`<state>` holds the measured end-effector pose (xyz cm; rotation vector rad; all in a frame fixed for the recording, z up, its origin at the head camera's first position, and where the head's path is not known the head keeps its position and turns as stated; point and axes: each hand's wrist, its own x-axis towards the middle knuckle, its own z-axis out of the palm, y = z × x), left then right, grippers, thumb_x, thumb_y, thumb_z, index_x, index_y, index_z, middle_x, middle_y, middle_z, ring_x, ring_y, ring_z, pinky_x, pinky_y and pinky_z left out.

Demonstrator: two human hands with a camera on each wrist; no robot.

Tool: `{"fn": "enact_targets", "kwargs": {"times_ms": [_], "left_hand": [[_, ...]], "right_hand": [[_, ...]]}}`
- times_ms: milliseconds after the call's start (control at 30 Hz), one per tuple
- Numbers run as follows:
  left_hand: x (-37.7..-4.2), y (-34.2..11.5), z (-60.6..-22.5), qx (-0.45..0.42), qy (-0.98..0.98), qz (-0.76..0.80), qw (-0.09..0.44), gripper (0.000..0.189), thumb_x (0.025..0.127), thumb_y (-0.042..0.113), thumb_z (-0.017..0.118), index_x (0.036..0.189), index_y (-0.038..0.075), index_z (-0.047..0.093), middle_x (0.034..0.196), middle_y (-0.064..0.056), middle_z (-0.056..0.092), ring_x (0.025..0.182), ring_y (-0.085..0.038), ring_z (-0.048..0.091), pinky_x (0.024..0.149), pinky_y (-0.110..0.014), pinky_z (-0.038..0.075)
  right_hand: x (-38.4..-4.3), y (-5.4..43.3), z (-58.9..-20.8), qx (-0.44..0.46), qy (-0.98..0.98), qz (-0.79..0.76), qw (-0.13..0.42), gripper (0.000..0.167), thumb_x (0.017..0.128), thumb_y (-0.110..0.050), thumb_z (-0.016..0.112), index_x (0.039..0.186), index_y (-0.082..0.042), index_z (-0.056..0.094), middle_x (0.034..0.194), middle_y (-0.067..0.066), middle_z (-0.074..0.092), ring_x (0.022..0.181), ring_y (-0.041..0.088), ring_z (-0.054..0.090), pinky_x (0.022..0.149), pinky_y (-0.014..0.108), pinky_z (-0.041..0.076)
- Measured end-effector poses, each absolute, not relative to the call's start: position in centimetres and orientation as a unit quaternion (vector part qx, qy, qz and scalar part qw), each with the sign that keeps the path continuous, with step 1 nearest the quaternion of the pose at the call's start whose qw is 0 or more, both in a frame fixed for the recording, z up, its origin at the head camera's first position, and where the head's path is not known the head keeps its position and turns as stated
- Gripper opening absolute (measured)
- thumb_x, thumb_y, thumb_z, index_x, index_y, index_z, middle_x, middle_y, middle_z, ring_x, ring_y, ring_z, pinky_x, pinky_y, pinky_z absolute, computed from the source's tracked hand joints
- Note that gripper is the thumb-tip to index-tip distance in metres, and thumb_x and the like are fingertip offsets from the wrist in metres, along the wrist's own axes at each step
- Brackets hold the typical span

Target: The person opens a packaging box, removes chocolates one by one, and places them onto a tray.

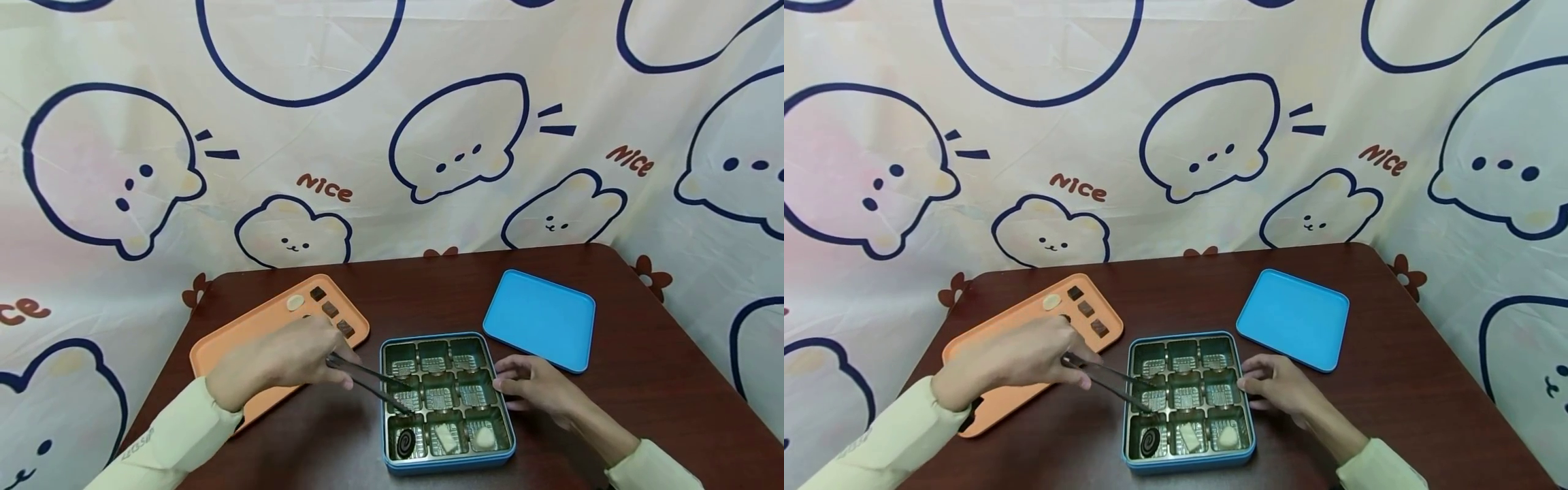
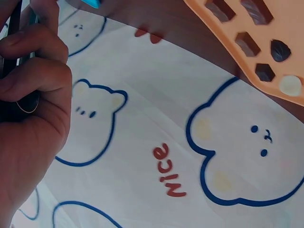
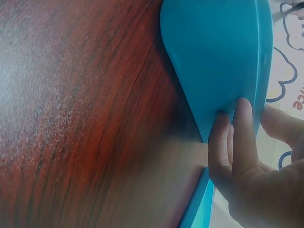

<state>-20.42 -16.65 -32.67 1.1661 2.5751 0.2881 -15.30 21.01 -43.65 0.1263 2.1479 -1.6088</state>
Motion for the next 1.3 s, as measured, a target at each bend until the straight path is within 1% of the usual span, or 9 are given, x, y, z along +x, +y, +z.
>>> {"fn": "enact_targets", "kwargs": {"times_ms": [100, 233, 333, 433, 600, 667, 900, 1067, 1300], "left_hand": [[-19.6, -16.1, -32.5, 0.413, 0.891, 0.094, 0.162, 0.016, 0.081, 0.037, 0.082, 0.093, 0.027, 0.081, 0.08, 0.02, 0.07, 0.064, 0.005, 0.052, 0.057, -0.021, 0.044], [-18.7, -15.5, -32.4, 0.419, 0.891, 0.071, 0.157, 0.014, 0.077, 0.036, 0.085, 0.085, 0.026, 0.08, 0.072, 0.022, 0.064, 0.06, 0.003, 0.049, 0.055, -0.021, 0.041], [-18.0, -15.1, -32.3, 0.408, 0.9, 0.042, 0.148, 0.019, 0.074, 0.038, 0.087, 0.082, 0.023, 0.078, 0.067, 0.019, 0.058, 0.058, 0.001, 0.046, 0.054, -0.021, 0.04], [-17.6, -14.6, -32.3, 0.394, 0.907, 0.013, 0.146, 0.027, 0.073, 0.041, 0.088, 0.075, 0.019, 0.073, 0.061, 0.015, 0.051, 0.053, -0.003, 0.045, 0.05, -0.023, 0.039], [-17.0, -13.8, -32.6, 0.398, 0.908, -0.03, 0.13, 0.04, 0.072, 0.045, 0.087, 0.068, 0.015, 0.061, 0.059, 0.012, 0.048, 0.052, -0.006, 0.044, 0.05, -0.024, 0.038], [-16.9, -13.4, -32.7, 0.403, 0.906, -0.041, 0.124, 0.04, 0.072, 0.045, 0.087, 0.067, 0.015, 0.06, 0.06, 0.012, 0.048, 0.052, -0.006, 0.044, 0.05, -0.024, 0.038], [-16.0, -12.2, -32.8, 0.42, 0.897, -0.092, 0.103, 0.037, 0.073, 0.045, 0.087, 0.069, 0.016, 0.064, 0.062, 0.009, 0.053, 0.053, -0.004, 0.045, 0.05, -0.022, 0.039], [-15.4, -11.3, -32.6, 0.429, 0.889, -0.131, 0.09, 0.035, 0.073, 0.046, 0.086, 0.069, 0.02, 0.065, 0.059, 0.009, 0.051, 0.051, -0.005, 0.044, 0.048, -0.022, 0.038], [-14.7, -10.2, -33.1, 0.432, 0.884, -0.161, 0.079, 0.037, 0.069, 0.052, 0.086, 0.069, 0.021, 0.067, 0.059, 0.008, 0.051, 0.047, -0.008, 0.045, 0.044, -0.024, 0.038]], "right_hand": [[-15.3, 21.0, -43.7, 0.046, 0.778, -0.585, 0.224, 0.049, 0.094, -0.012, 0.068, 0.133, 0.01, 0.05, 0.112, 0.018, 0.06, 0.094, 0.02, 0.066, 0.079, 0.042, 0.058], [-15.3, 21.1, -43.7, 0.043, 0.777, -0.585, 0.226, 0.049, 0.094, -0.013, 0.068, 0.134, 0.01, 0.049, 0.112, 0.018, 0.06, 0.094, 0.02, 0.066, 0.079, 0.042, 0.058], [-15.3, 21.1, -43.7, 0.045, 0.777, -0.585, 0.227, 0.05, 0.094, -0.014, 0.069, 0.134, 0.01, 0.049, 0.112, 0.018, 0.061, 0.094, 0.02, 0.066, 0.079, 0.042, 0.059], [-15.3, 21.1, -43.7, 0.047, 0.777, -0.585, 0.227, 0.05, 0.094, -0.014, 0.069, 0.134, 0.01, 0.049, 0.111, 0.018, 0.061, 0.094, 0.02, 0.066, 0.079, 0.043, 0.059], [-15.3, 21.1, -43.8, 0.047, 0.776, -0.586, 0.227, 0.05, 0.094, -0.013, 0.069, 0.134, 0.01, 0.049, 0.112, 0.018, 0.061, 0.094, 0.02, 0.066, 0.079, 0.042, 0.059], [-15.3, 21.1, -43.7, 0.046, 0.776, -0.587, 0.227, 0.05, 0.094, -0.014, 0.068, 0.134, 0.01, 0.049, 0.112, 0.018, 0.061, 0.095, 0.02, 0.066, 0.079, 0.042, 0.059], [-15.3, 21.1, -43.7, 0.051, 0.776, -0.586, 0.227, 0.048, 0.094, -0.013, 0.068, 0.134, 0.009, 0.05, 0.112, 0.018, 0.061, 0.095, 0.021, 0.066, 0.079, 0.043, 0.059], [-15.3, 21.0, -43.7, 0.058, 0.78, -0.583, 0.22, 0.048, 0.094, -0.013, 0.069, 0.133, 0.008, 0.051, 0.112, 0.017, 0.062, 0.094, 0.021, 0.066, 0.078, 0.043, 0.059], [-15.3, 21.0, -43.7, 0.05, 0.777, -0.586, 0.226, 0.05, 0.094, -0.014, 0.069, 0.134, 0.009, 0.05, 0.112, 0.018, 0.062, 0.095, 0.021, 0.066, 0.079, 0.043, 0.059]]}}
